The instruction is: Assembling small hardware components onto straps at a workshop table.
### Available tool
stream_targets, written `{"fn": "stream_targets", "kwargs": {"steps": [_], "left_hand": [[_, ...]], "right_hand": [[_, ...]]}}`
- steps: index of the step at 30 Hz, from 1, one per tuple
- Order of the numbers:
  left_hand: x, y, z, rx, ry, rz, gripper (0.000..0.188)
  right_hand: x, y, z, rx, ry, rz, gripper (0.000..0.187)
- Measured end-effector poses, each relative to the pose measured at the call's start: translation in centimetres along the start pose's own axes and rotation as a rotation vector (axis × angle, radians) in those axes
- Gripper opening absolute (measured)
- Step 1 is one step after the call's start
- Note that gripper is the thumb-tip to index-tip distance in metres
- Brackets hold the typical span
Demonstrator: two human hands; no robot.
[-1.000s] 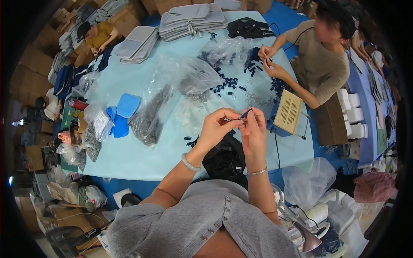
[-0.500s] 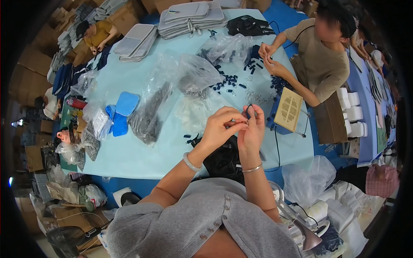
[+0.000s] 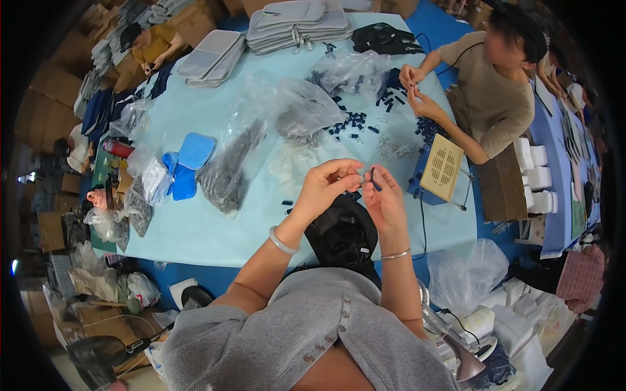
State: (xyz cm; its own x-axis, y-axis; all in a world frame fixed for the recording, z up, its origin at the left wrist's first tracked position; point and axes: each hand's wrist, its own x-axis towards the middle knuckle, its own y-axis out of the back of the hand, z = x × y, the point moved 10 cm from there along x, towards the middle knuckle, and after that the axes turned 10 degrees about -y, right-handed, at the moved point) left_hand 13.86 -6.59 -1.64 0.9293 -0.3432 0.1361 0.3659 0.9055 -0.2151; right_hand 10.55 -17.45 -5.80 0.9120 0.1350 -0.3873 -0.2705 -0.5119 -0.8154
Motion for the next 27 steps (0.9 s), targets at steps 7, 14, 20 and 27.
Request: {"fn": "stream_targets", "kwargs": {"steps": [7,14,20,27], "left_hand": [[0.4,-1.6,2.8,0.237,-0.101,-0.336,0.026],[0.1,-0.8,2.2,0.223,-0.058,-0.302,0.009],[0.2,-0.1,2.5,0.419,-0.051,-0.304,0.008],[-0.3,0.1,1.8,0.100,0.042,-0.184,0.015]], "right_hand": [[-0.7,-0.3,1.0,-0.131,-0.174,-0.158,0.005],[-1.1,-0.4,2.2,-0.243,-0.211,-0.163,0.007],[-2.7,-1.4,-0.7,-0.760,0.077,-0.010,0.011],[-3.4,-1.8,-1.6,-0.739,0.202,0.095,0.012]]}}
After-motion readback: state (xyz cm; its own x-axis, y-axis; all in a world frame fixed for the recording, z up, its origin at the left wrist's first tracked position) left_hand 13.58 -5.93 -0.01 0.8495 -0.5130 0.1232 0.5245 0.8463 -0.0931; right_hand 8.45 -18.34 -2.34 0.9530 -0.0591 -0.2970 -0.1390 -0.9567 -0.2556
